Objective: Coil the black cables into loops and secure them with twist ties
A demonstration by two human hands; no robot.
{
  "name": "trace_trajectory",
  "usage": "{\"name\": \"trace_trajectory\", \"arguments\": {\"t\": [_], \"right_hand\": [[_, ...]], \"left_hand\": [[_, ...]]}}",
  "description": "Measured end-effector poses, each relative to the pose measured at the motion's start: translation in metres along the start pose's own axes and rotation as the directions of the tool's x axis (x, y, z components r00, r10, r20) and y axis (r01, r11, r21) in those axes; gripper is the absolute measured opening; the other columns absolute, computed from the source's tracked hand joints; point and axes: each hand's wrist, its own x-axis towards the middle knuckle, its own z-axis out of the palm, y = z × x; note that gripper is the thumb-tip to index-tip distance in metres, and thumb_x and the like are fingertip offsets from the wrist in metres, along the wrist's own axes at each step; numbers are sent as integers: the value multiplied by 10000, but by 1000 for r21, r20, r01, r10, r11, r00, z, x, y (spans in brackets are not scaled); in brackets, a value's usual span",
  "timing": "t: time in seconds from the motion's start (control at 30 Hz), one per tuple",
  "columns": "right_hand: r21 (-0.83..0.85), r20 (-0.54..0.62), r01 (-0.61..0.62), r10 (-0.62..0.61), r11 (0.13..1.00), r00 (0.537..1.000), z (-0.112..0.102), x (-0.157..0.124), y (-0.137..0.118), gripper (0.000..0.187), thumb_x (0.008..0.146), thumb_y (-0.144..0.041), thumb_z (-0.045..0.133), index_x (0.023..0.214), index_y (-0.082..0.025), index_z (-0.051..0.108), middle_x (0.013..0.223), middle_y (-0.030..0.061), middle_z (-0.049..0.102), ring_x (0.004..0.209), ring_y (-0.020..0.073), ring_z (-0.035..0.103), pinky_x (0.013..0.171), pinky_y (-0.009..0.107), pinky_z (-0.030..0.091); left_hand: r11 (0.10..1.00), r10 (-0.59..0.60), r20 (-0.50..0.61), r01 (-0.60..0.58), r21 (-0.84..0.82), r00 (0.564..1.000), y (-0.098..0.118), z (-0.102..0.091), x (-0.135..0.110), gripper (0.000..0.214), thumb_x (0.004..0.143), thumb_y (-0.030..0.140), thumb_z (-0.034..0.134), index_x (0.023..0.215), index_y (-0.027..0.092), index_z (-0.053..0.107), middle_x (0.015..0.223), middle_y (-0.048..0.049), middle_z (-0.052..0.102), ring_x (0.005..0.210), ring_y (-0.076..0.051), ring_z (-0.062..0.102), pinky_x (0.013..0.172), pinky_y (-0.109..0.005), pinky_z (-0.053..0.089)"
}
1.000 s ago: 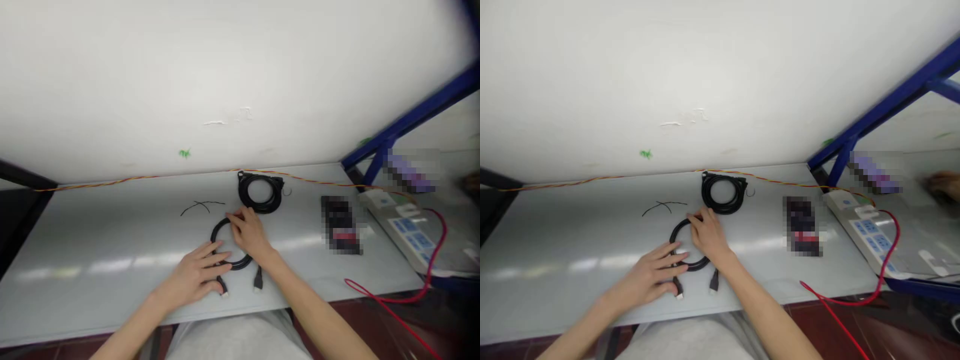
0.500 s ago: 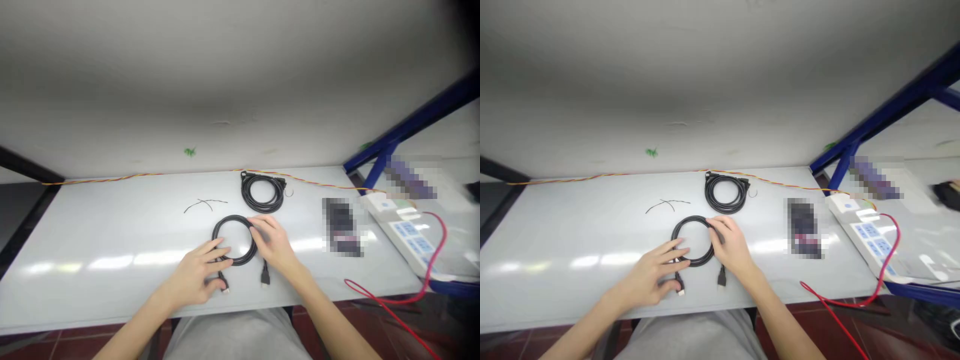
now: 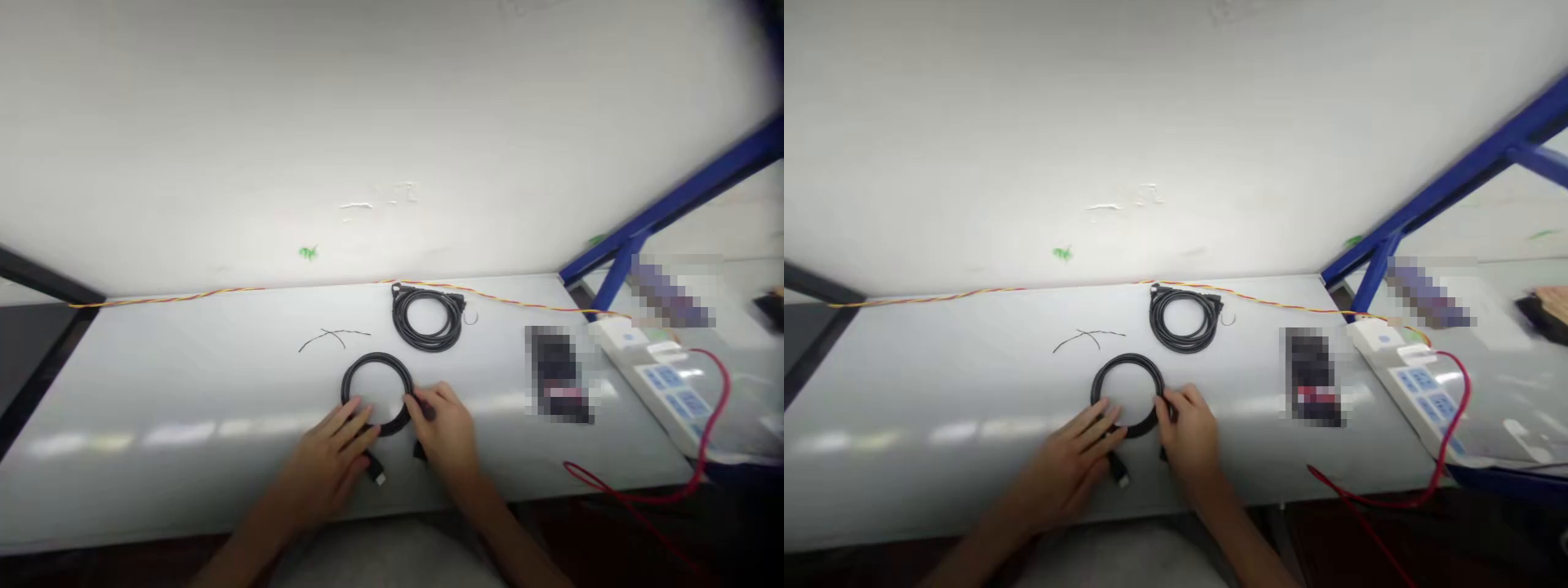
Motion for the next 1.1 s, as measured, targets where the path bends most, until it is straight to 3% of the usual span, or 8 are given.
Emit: {"name": "trace_trajectory", "arguments": {"t": [0.27, 0.43, 0.57, 0.7, 0.8, 0.9, 1.0, 1.1], "right_hand": [[29, 258, 346, -342, 938, 904, 12, 56, -12, 235, 985, -148, 535, 1011, -180, 766, 852, 49, 579, 789, 196, 582, 746, 316, 500], [115, 361, 552, -553, 826, 751, 16, 82, -16, 232, 951, -78, 554, 1003, -194, 749, 913, 41, 600, 873, 179, 560, 796, 286, 493], [155, 378, 621, -627, 768, 681, 17, 95, -12, 293, 969, -62, 517, 1046, -205, 761, 922, 27, 624, 886, 164, 578, 827, 280, 516], [129, 343, 611, -613, 781, 712, 9, 100, -14, 311, 1046, -177, 478, 1240, -211, 718, 1002, 43, 673, 947, 185, 620, 874, 331, 552], [67, 189, 530, -532, 846, 825, -10, 82, -20, 275, 1055, -275, 528, 1240, -199, 716, 1112, 90, 698, 1035, 228, 642, 939, 399, 552], [-41, 17, 397, -397, 917, 918, -31, 35, -23, 231, 1044, -311, 549, 1067, -226, 763, 873, 70, 698, 798, 218, 658, 728, 362, 548], [-43, 134, 315, -307, 948, 942, -39, -24, -19, 182, 1033, -368, 589, 1061, -269, 738, 694, 8, 675, 532, 175, 603, 500, 315, 450], [-70, 214, 249, -229, 966, 950, -31, -61, -12, 229, 1054, -395, 548, 935, -263, 693, 762, 13, 687, 576, 182, 642, 496, 310, 446]], "left_hand": [[990, -14, 20, 11, 141, 1000, 43, 7, -2, 511, 1027, 176, 425, 1529, 105, 487, 1506, -163, 591, 1389, -292, 574, 995, -398, 581], [977, -125, -280, 168, 135, 952, 0, -2, 45, 317, 1036, 196, 500, 1301, 187, 673, 1182, -118, 748, 1092, -268, 692, 902, -426, 587], [965, -246, -357, 261, -4, 901, -38, 19, 68, 292, 1032, 275, 569, 1296, 213, 674, 1098, -99, 720, 976, -253, 652, 834, -419, 595], [947, -318, -433, 301, -108, 844, -41, 40, 63, 304, 1049, 170, 476, 1252, 219, 697, 960, -76, 660, 906, -225, 618, 787, -378, 588], [936, -348, -442, 331, -117, 827, -32, 43, 58, 347, 1034, 119, 454, 1286, 194, 680, 959, -84, 635, 906, -236, 603, 793, -396, 586], [925, -371, -451, 365, -103, 812, -27, 43, 58, 384, 1011, 75, 449, 1314, 176, 661, 967, -97, 633, 903, -245, 595, 792, -413, 592], [915, -391, -444, 392, -95, 806, -26, 44, 59, 412, 986, 43, 465, 1327, 181, 651, 980, -98, 633, 904, -248, 587, 788, -414, 590], [920, -382, -438, 380, -96, 814, -28, 46, 59, 437, 967, 22, 480, 1335, 193, 642, 983, -90, 626, 909, -244, 582, 797, -408, 583]]}}
